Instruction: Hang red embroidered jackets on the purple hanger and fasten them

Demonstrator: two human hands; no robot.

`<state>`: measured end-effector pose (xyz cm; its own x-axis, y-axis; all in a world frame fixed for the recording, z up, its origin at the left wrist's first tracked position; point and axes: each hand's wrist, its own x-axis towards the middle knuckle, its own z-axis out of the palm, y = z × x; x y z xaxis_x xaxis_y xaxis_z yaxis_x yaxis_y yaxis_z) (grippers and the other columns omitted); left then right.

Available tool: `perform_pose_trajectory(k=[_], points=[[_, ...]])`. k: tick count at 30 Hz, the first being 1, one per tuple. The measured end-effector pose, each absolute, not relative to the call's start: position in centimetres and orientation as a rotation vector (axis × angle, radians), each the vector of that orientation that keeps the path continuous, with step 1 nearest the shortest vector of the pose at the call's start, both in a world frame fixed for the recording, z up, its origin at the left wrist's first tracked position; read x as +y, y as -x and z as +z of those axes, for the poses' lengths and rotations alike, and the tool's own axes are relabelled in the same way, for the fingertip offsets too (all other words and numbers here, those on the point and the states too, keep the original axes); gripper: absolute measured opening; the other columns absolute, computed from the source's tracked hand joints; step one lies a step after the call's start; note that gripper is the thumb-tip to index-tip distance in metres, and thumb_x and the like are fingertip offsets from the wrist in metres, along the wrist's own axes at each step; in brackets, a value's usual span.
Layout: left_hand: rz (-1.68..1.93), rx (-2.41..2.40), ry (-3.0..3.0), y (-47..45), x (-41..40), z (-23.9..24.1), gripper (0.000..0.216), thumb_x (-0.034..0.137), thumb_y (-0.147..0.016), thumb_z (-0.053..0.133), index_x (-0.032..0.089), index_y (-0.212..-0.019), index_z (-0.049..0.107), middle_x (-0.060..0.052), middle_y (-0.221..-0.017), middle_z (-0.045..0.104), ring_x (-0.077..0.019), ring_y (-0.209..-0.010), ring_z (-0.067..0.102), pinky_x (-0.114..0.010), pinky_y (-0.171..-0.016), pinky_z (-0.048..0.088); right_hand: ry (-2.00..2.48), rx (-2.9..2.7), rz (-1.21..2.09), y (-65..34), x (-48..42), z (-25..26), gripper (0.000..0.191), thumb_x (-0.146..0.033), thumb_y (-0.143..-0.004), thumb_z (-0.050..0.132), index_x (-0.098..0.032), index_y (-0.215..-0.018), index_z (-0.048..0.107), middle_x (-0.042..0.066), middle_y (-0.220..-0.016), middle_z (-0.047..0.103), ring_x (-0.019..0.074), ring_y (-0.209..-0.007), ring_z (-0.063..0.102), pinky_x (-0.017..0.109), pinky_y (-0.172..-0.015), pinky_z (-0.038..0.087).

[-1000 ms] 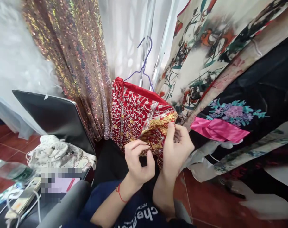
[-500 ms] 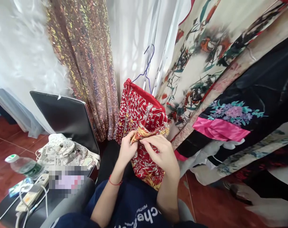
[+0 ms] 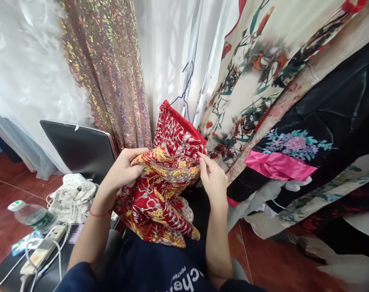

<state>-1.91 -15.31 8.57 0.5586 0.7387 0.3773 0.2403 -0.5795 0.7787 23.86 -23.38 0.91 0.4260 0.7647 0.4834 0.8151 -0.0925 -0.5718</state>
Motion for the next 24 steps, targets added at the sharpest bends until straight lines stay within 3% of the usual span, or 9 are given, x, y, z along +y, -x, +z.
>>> perform_pose_trajectory(k=[3,7,12,16,18,21,24], points=[[0.803,0.78,-2.262,2.9,-15.7,8.8,0.008,0.018,-0.067,0.047,0.015,-0.063,0.053,0.003,-0.06,0.044,-0.0091,-0.059,0.037,-0.022,-0.056,0.031,2.091,-1.192,-0.107,-22.8,-23.1,1.0,0.044,-0.034,-0.102,0.043,-0.031,-0.142,0.06,0.009,-0.095,0.072,0.0239,-0.083,0.067,0.031,-0.069,0.04],[0.84,0.837,-2.248,4.8,-16.0,7.3,0.009,0.019,-0.068,0.046,0.016,-0.061,0.05,0.004,-0.058,0.039,-0.0086,-0.057,0.033,-0.022,-0.053,0.028,2.193,-1.21,-0.097,-20.7,-23.2,1.6,0.05,-0.042,-0.104,0.039,-0.027,-0.15,0.052,0.013,-0.096,0.069,0.0264,-0.082,0.067,0.033,-0.067,0.039],[0.954,0.868,-2.141,6.6,-16.2,5.6,0.012,0.024,-0.068,0.05,0.016,-0.06,0.05,0.004,-0.055,0.04,-0.0087,-0.054,0.034,-0.022,-0.052,0.028,2.05,-1.386,-0.04,-19.0,-24.2,2.0,0.067,-0.06,-0.1,0.039,-0.017,-0.15,0.049,0.016,-0.11,0.063,0.0304,-0.098,0.065,0.039,-0.081,0.047],[1.021,0.849,-2.067,7.0,-15.8,5.1,0.012,0.027,-0.065,0.052,0.015,-0.063,0.056,0.003,-0.058,0.049,-0.0102,-0.056,0.041,-0.023,-0.054,0.033,1.888,-1.714,-0.062,-19.2,-26.0,1.4,0.063,-0.07,-0.089,0.054,-0.022,-0.129,0.06,0.014,-0.122,0.063,0.0347,-0.122,0.053,0.049,-0.1,0.042],[1.044,0.855,-2.038,7.0,-15.5,5.1,0.013,0.028,-0.064,0.054,0.015,-0.063,0.057,0.002,-0.058,0.051,-0.0111,-0.057,0.042,-0.024,-0.055,0.034,1.874,-1.787,-0.055,-19.6,-26.5,0.8,0.051,-0.058,-0.09,0.06,-0.024,-0.128,0.057,0.013,-0.123,0.065,0.034,-0.123,0.053,0.051,-0.101,0.04],[1.092,0.894,-2.023,7.2,-15.2,5.0,0.011,0.027,-0.065,0.058,0.016,-0.066,0.059,0.002,-0.061,0.054,-0.0125,-0.059,0.045,-0.024,-0.057,0.037,1.845,-1.782,0.006,-20.2,-26.5,0.0,0.036,-0.029,-0.094,0.053,-0.019,-0.129,0.05,0.01,-0.104,0.072,0.0276,-0.104,0.064,0.047,-0.098,0.04],[1.153,0.94,-2.012,7.5,-14.9,4.8,0.022,0.026,-0.07,0.06,0.017,-0.089,0.063,0.0,-0.075,0.063,-0.0155,-0.067,0.054,-0.025,-0.064,0.043,1.807,-1.724,0.045,-20.2,-26.2,-0.3,0.025,-0.022,-0.092,0.052,-0.017,-0.116,0.053,0.006,-0.089,0.071,0.0241,-0.087,0.066,0.04,-0.091,0.042]])
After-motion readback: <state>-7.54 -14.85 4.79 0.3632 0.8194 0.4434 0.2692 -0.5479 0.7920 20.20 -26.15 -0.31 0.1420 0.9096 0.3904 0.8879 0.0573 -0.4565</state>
